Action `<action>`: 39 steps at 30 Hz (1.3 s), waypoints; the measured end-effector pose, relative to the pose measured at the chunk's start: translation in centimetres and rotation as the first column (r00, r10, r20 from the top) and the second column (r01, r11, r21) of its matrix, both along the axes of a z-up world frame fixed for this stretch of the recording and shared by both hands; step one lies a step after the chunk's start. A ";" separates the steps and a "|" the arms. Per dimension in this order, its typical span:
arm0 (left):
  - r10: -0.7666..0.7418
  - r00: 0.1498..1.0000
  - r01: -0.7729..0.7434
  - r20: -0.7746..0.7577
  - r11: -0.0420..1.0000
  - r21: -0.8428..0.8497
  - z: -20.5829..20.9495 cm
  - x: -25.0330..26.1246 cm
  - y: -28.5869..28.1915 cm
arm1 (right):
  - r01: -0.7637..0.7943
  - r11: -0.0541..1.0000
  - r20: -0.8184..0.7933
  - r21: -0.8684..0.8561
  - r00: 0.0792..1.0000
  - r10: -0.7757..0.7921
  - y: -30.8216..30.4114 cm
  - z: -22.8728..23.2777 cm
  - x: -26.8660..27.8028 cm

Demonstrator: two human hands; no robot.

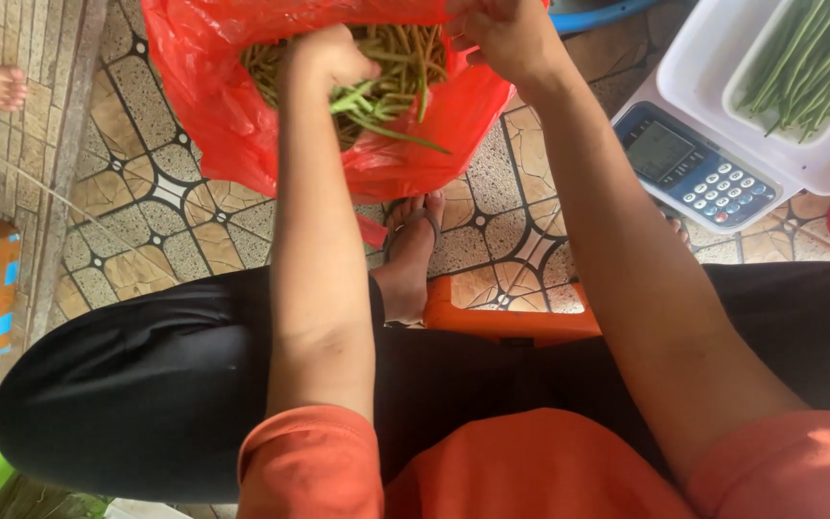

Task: Sorting, weighing, and bagging long beans using a digital scale.

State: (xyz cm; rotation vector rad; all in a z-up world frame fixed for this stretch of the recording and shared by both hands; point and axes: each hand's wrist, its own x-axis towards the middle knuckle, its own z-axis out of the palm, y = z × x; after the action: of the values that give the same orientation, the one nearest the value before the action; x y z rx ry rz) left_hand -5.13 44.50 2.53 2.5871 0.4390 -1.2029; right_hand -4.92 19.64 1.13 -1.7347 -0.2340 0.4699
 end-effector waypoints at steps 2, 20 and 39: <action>-0.139 0.990 0.138 0.018 0.988 0.063 2.8 0.9 1.4 | 0.022 1.000 -0.007 0.010 1.000 -0.022 -0.2 0.0 0.0; 0.140 0.971 -0.047 0.193 0.905 -0.423 6.5 0.2 5.8 | -0.006 0.991 0.075 0.136 0.997 -0.004 -0.4 -0.4 0.8; -0.040 0.766 0.223 0.642 0.953 -0.207 26.7 -4.7 -3.8 | -0.085 0.988 0.483 -0.126 0.865 0.136 -9.2 11.6 -0.6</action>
State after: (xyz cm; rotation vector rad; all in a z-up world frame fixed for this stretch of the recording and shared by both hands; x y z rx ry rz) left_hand -9.79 40.74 29.19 2.5938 -0.0593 -0.3149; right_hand -5.50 10.44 12.75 -1.9270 -0.6891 0.1111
